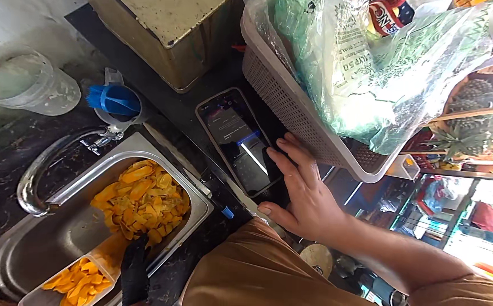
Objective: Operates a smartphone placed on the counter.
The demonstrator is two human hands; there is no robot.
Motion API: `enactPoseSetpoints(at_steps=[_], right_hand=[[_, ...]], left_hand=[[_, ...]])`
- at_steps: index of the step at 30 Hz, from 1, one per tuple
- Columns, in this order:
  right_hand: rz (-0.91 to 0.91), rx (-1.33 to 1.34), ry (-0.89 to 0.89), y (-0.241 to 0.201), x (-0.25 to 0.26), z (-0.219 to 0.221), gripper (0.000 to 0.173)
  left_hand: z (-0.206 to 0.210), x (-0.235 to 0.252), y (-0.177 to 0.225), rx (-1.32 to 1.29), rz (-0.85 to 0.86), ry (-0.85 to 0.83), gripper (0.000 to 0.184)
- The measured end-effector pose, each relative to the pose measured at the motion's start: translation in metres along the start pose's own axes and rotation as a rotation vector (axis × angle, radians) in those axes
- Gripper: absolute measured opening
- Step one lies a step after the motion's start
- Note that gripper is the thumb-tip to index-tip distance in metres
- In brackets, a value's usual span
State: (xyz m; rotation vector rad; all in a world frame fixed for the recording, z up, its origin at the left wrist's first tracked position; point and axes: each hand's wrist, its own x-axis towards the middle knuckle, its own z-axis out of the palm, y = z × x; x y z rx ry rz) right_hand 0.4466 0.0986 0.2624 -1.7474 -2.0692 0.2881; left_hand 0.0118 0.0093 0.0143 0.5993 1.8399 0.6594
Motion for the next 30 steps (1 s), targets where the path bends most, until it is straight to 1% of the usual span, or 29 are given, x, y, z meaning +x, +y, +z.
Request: enactPoseSetpoints(at_steps=[3,8,12,19,22,26,30], right_hand=[[-0.003,0.027,0.021,0.0,0.0,-0.001,0.082],[-0.004,0.006,-0.005,0.0,0.001,0.0,0.076],[-0.007,0.012,-0.015,0.0,0.001,-0.001,0.075],[-0.076,-0.005,-0.029,-0.002,0.007,0.001,0.064],[-0.064,-0.012,-0.045,-0.002,0.007,0.001,0.062],[-0.043,0.087,0.016,0.0,0.0,-0.006,0.064],[-0.041,0.071,0.015,0.004,-0.006,-0.007,0.065]], left_hand=[[0.0,0.001,-0.001,-0.01,-0.003,-0.012,0.046],[-0.002,0.002,-0.002,-0.018,0.002,-0.006,0.046],[-0.001,0.001,-0.003,-0.03,0.002,0.002,0.047],[-0.002,0.001,-0.002,-0.016,-0.001,0.011,0.048],[-0.001,0.001,-0.003,-0.032,0.009,0.009,0.047],[-0.002,0.001,-0.003,-0.044,0.005,0.0,0.047],[0.001,-0.001,0.002,-0.052,-0.022,-0.005,0.047]])
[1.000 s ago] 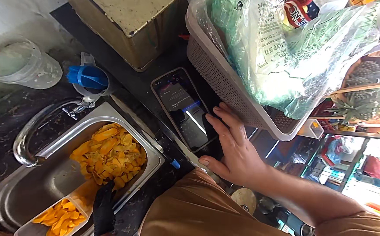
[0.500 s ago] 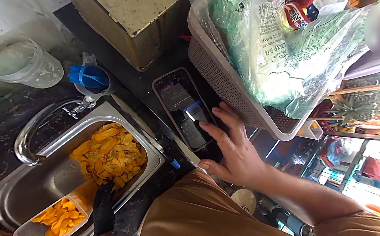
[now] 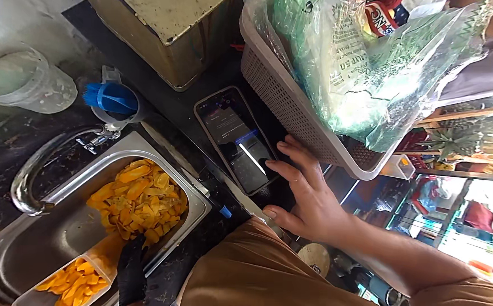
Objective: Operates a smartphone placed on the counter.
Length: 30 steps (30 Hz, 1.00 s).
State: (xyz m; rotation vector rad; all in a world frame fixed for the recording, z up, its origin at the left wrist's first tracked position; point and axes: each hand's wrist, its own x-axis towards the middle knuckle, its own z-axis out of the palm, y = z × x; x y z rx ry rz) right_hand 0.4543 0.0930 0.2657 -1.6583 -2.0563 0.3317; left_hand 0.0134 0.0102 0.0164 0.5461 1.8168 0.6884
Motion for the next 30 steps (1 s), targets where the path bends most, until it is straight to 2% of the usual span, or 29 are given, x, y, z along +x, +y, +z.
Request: enactPoseSetpoints(at_steps=[13,21,30], right_hand=[[-0.075,-0.04,-0.083,-0.013,0.014,0.009,0.059],[0.002,0.017,0.002,-0.001,-0.001,0.0,0.059],[-0.011,0.04,0.022,0.001,-0.002,0.002,0.056]], left_hand=[[-0.002,0.001,-0.004,0.0,0.012,0.016,0.044],[-0.002,0.003,-0.004,0.053,0.028,0.002,0.048],[-0.003,0.002,-0.005,0.052,0.036,-0.002,0.045]])
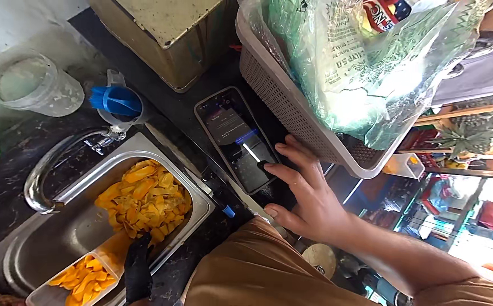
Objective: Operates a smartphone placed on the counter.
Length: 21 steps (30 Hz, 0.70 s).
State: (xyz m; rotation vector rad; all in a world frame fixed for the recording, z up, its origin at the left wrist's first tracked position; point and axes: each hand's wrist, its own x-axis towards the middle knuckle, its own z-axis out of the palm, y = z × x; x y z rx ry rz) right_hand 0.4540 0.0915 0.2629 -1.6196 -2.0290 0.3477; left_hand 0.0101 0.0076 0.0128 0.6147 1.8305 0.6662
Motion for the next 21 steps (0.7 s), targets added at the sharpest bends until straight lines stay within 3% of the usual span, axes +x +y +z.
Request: enactPoseSetpoints(at_steps=[8,21], right_hand=[[-0.006,-0.023,-0.041,0.001,0.0,0.0,0.051],[-0.005,0.046,-0.027,0.0,0.017,-0.002,0.062]], left_hand=[[0.001,0.001,-0.001,-0.007,-0.019,0.01,0.045],[0.001,0.001,0.001,-0.001,-0.004,-0.005,0.047]])
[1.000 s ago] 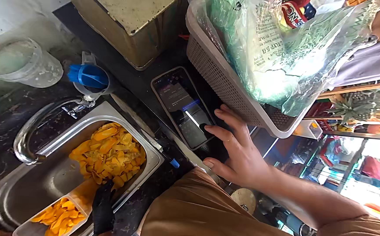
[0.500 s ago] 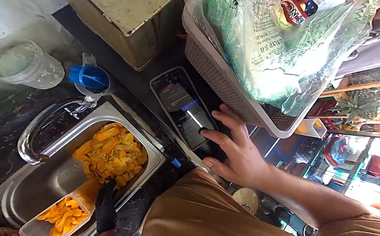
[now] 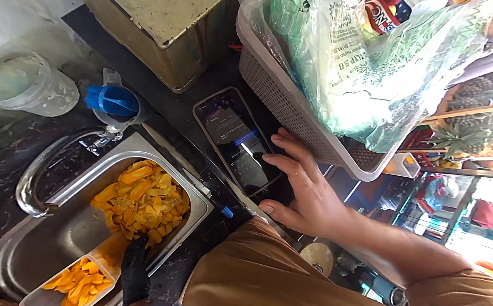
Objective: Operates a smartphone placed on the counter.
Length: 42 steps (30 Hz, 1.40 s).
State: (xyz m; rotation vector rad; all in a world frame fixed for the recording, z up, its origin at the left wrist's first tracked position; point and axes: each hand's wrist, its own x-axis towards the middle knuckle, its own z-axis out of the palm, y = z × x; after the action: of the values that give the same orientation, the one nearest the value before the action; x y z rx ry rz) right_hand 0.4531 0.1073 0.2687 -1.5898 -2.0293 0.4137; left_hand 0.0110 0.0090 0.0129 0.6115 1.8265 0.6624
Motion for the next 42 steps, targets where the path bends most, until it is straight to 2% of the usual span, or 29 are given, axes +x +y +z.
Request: enactPoseSetpoints(at_steps=[12,26,33,39,42], right_hand=[[0.01,0.023,0.012,0.004,-0.0004,0.0026,0.063],[-0.014,0.009,-0.024,0.0053,-0.0032,0.0032,0.047],[0.01,-0.024,-0.027,0.0025,0.0011,0.0048,0.053],[-0.016,-0.001,-0.029,0.0045,-0.0003,0.0044,0.046],[0.005,0.016,0.002,0.0034,-0.0007,0.005,0.049]], left_hand=[[-0.0003,0.0008,-0.0017,-0.017,-0.008,0.006,0.045],[0.0003,0.0011,0.0,-0.022,-0.006,0.006,0.045],[-0.0008,-0.0002,-0.0019,-0.043,-0.013,0.016,0.049],[-0.0024,-0.0001,-0.0024,-0.028,-0.002,0.008,0.048],[-0.0011,0.0009,-0.0032,-0.032,-0.002,0.012,0.047]])
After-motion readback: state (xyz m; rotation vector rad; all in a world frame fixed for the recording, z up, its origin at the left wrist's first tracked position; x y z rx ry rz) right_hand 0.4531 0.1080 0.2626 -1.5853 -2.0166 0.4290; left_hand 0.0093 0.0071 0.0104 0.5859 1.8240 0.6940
